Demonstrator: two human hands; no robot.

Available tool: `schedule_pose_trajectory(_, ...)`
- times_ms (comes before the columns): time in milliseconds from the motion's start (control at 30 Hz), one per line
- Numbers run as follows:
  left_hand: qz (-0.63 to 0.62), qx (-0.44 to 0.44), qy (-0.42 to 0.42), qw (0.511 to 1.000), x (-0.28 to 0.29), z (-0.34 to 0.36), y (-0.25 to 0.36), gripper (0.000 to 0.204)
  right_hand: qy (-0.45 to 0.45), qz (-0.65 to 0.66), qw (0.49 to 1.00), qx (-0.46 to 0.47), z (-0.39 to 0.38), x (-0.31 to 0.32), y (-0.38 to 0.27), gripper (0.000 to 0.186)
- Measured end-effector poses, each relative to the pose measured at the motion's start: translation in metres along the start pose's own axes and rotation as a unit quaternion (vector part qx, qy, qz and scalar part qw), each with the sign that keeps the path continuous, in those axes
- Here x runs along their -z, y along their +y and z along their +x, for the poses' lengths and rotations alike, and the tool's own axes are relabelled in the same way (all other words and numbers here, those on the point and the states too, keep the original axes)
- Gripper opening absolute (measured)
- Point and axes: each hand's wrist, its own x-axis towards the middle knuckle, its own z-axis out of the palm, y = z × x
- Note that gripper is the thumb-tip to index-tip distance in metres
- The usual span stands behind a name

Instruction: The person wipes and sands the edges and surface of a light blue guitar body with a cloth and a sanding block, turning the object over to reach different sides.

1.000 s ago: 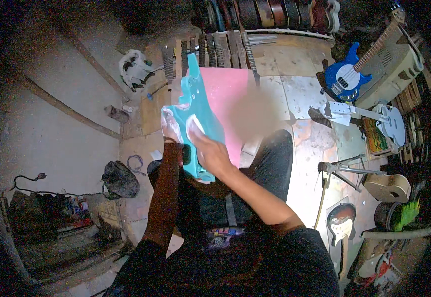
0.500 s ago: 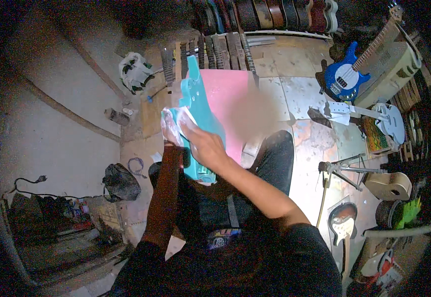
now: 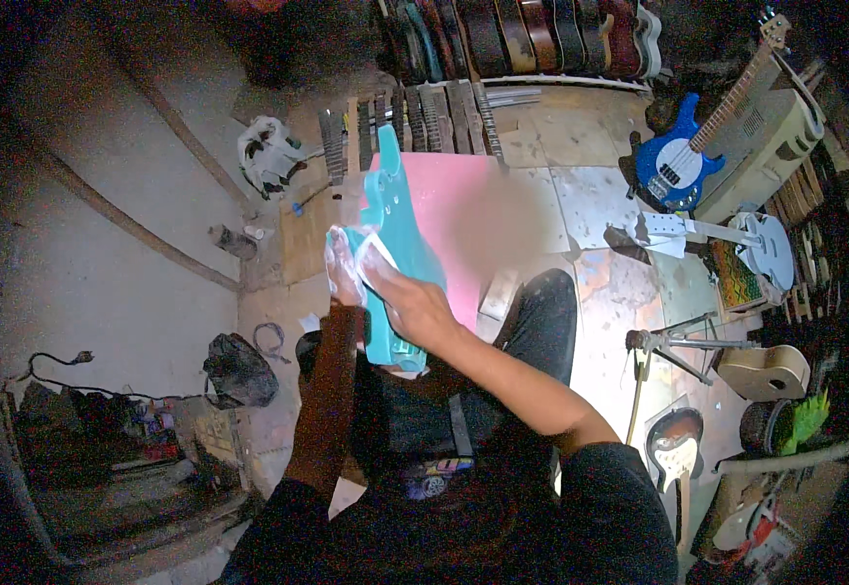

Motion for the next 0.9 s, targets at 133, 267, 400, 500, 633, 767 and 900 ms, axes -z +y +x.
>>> schedule_pose_trajectory(133,-0.018,0.021,-0.005,1.0,0.003,-0.001,-0.009,0.05,-0.014,-0.008,1.0,-0.015,0.008,0.002,0.003,0.061)
schedule_pose_trajectory(267,0.021,-0.001,-0.028,0.999,0.018,0.013,-0.016,0.048,0.013,0.028,0.999,0.018,0.001,-0.004,0.003,0.069)
schedule_pose_trajectory(400,-0.005,0.003,-0.009,1.0,0.008,0.004,-0.01,0.049,-0.032,0.009,0.999,-0.017,0.001,0.003,0.002,0.069)
schedule_pose_trajectory(500,0.027,0.032,-0.007,0.999,0.006,0.006,-0.006,0.05,-0.023,0.02,0.999,-0.019,0.014,0.003,0.004,0.069)
schedule_pose_trajectory(633,-0.044,0.013,-0.024,0.999,0.022,0.012,-0.012,0.05,-0.009,0.022,1.0,0.009,0.006,-0.002,-0.003,0.065)
schedule_pose_trajectory(767,-0.028,0.022,-0.033,0.999,0.007,0.009,-0.006,0.05,0.01,0.027,1.0,-0.002,0.02,0.007,-0.002,0.065)
schedule_pose_trajectory(900,-0.013,0.018,-0.023,0.999,0.011,0.006,-0.011,0.052,-0.024,0.039,0.999,-0.014,0.009,0.004,-0.002,0.07)
